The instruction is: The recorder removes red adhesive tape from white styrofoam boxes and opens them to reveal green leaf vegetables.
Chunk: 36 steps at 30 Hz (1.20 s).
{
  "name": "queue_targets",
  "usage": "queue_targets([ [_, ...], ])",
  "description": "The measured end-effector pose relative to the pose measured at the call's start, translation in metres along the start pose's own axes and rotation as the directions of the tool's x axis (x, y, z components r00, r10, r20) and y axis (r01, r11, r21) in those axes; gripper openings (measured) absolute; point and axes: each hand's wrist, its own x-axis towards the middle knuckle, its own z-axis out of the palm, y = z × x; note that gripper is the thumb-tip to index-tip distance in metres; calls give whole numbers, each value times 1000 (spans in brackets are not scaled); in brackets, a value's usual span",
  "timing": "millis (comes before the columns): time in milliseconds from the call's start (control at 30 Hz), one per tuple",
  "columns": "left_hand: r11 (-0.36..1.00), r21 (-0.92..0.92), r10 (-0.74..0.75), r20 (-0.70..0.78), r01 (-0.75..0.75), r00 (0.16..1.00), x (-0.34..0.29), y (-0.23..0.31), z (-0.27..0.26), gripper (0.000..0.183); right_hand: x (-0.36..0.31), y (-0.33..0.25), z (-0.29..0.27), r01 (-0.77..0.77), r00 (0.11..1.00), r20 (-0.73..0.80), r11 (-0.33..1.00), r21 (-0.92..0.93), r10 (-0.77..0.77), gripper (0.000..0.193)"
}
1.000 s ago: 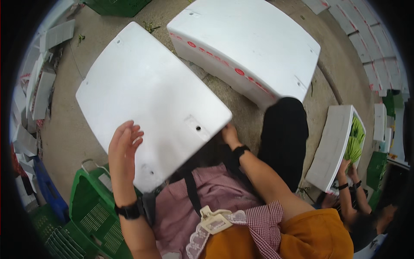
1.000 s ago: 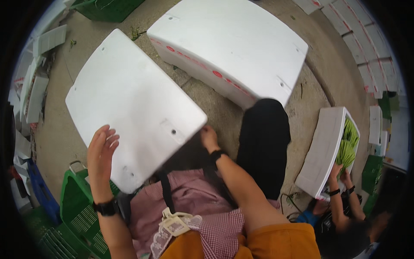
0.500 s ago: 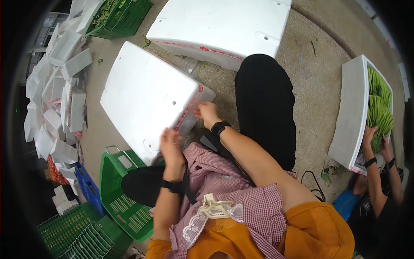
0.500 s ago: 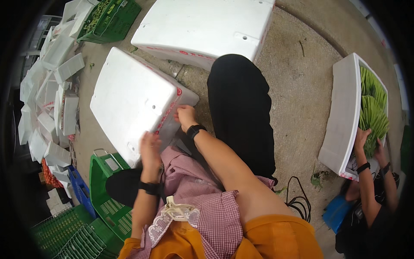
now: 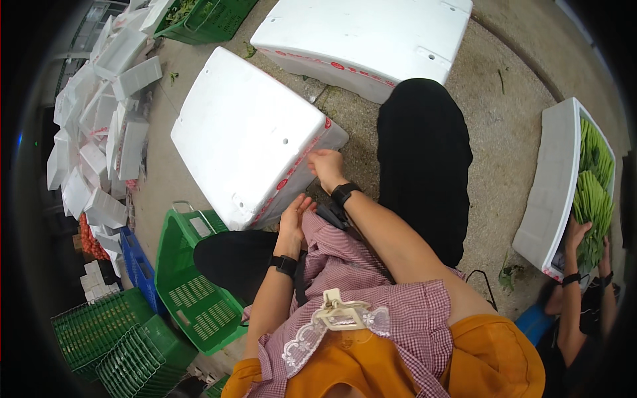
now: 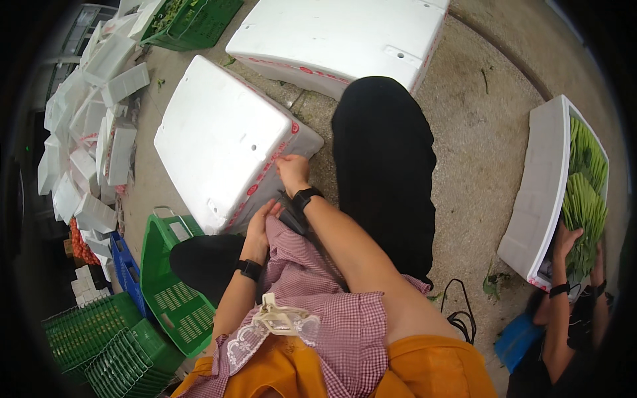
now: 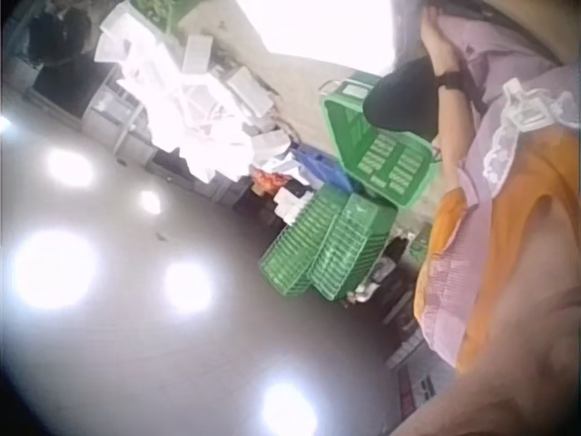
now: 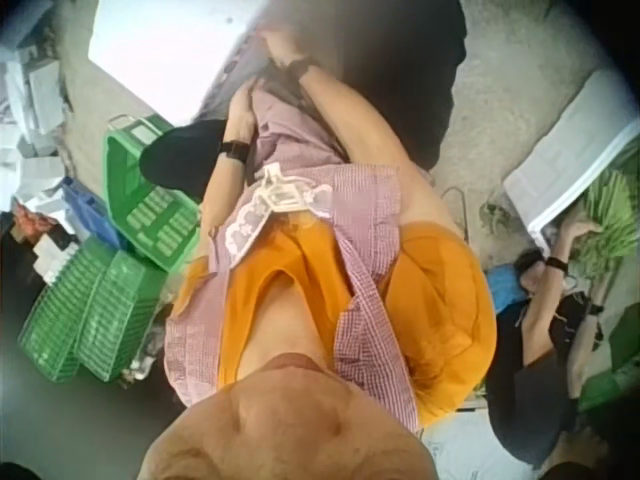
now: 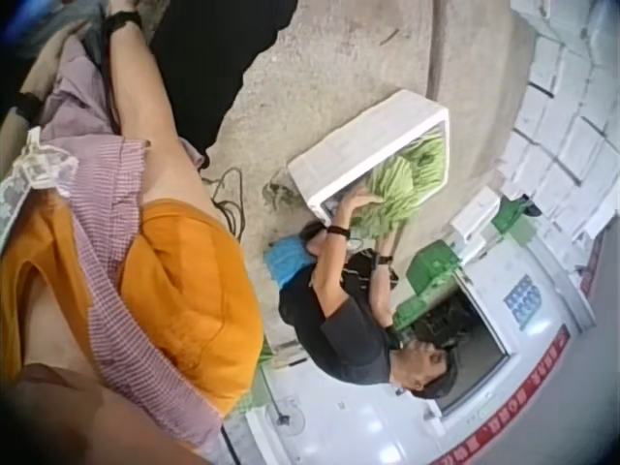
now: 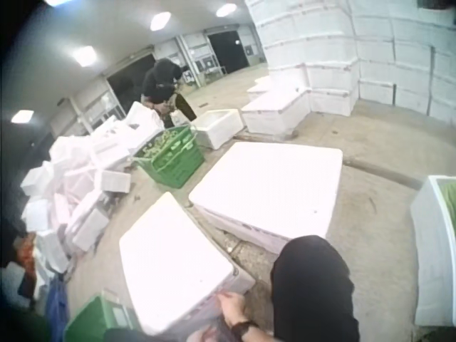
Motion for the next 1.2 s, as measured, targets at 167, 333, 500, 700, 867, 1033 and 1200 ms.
queue_targets([
  [167, 989, -148, 2, -11, -4, 1000, 26, 6, -14, 35, 8, -21, 0, -42, 991, 117, 977, -211, 67, 18],
  [333, 958, -282, -5, -159, -41, 987, 35, 0, -13, 27, 16, -18, 6, 15, 1000, -17, 918, -397, -23, 16],
  [500, 921, -371, 25, -245, -118, 969, 37, -3, -21, 24, 8, -11, 20, 123, 982, -90, 922, -368, -167, 20],
  [700, 832, -495, 79, -337, -248, 938, 37, -3, -67, 45, 19, 3, 18, 235, 955, -51, 854, -464, -291, 21],
  [867, 772, -578, 56, -355, -266, 933, 34, -15, -105, 34, 13, 2, 17, 209, 962, -70, 873, -441, -265, 20],
  [1033, 707, -673, 24, -287, -219, 958, 26, 9, -83, 83, 23, -5, -9, 101, 964, -132, 778, -620, -231, 20],
  [1200, 614, -745, 106, -252, -263, 962, 28, 27, -97, 77, 61, -7, -20, 262, 904, -252, 912, -315, -346, 30],
])
